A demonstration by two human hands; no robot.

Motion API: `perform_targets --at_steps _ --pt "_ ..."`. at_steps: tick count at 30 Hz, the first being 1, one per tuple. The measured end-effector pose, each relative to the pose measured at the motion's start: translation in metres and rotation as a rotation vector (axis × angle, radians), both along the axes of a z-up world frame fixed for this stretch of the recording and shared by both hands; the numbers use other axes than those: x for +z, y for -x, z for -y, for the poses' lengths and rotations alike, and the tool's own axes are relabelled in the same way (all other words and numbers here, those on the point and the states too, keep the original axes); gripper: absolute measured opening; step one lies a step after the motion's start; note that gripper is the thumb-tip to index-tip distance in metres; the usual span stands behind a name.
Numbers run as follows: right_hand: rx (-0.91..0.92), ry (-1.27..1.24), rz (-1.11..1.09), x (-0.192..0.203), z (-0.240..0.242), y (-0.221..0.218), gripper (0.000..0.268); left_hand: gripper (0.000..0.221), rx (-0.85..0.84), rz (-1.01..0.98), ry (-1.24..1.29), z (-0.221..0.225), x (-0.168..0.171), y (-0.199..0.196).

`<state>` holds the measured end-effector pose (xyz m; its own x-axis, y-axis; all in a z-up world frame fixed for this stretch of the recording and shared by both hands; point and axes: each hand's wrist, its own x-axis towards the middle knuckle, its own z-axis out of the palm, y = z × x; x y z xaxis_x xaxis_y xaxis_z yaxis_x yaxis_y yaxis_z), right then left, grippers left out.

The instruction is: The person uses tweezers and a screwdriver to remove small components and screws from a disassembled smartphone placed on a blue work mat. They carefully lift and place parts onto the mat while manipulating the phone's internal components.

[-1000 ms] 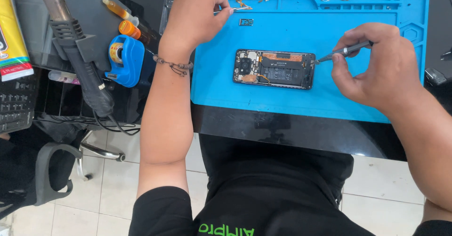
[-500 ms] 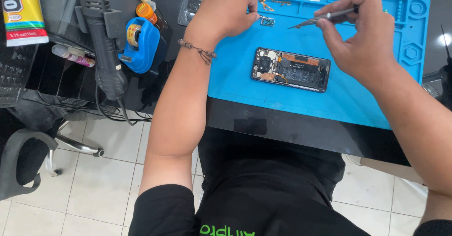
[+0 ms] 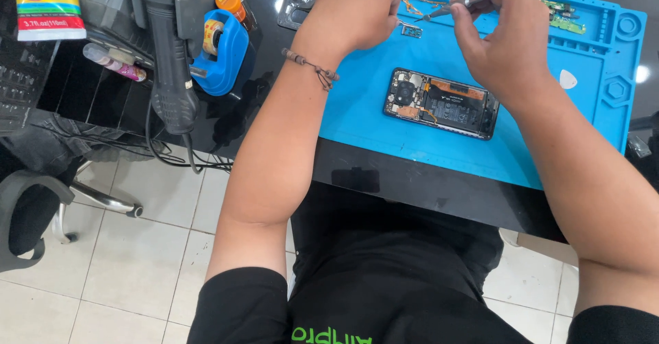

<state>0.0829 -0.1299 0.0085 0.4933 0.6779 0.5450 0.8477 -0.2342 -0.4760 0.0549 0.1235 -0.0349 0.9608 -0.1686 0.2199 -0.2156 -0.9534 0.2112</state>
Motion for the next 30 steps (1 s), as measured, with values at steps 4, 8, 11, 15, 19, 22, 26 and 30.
perform_targets --at_steps 4,8,11,15,19,22,26,30 --pt "0.013 -0.003 -0.002 -0.005 0.002 -0.003 0.030 0.061 -0.010 0.024 -0.034 -0.001 -0.005 -0.003" --pt "0.027 0.015 0.027 -0.009 0.004 -0.009 0.029 0.054 -0.021 0.068 -0.019 -0.003 -0.009 -0.005" --pt "0.021 0.030 0.047 -0.010 0.005 -0.011 0.028 0.046 -0.024 0.091 0.005 -0.002 -0.009 -0.004" --pt "0.016 0.039 0.069 -0.014 0.005 -0.015 0.027 0.044 -0.022 0.113 0.004 -0.004 -0.009 -0.003" --pt "0.012 0.042 0.079 -0.014 0.005 -0.016 0.027 0.044 -0.020 0.094 -0.014 -0.004 -0.009 -0.004" --pt "-0.006 0.059 0.068 -0.016 0.006 -0.017 0.027 0.045 -0.017 0.124 -0.040 -0.005 -0.010 -0.004" --pt "0.002 0.068 0.087 -0.018 0.007 -0.018 0.028 0.039 -0.017 0.119 -0.031 -0.007 -0.010 -0.002" --pt "0.008 0.062 0.096 -0.018 0.007 -0.019 0.030 0.034 -0.049 0.143 0.019 -0.005 -0.007 -0.001"
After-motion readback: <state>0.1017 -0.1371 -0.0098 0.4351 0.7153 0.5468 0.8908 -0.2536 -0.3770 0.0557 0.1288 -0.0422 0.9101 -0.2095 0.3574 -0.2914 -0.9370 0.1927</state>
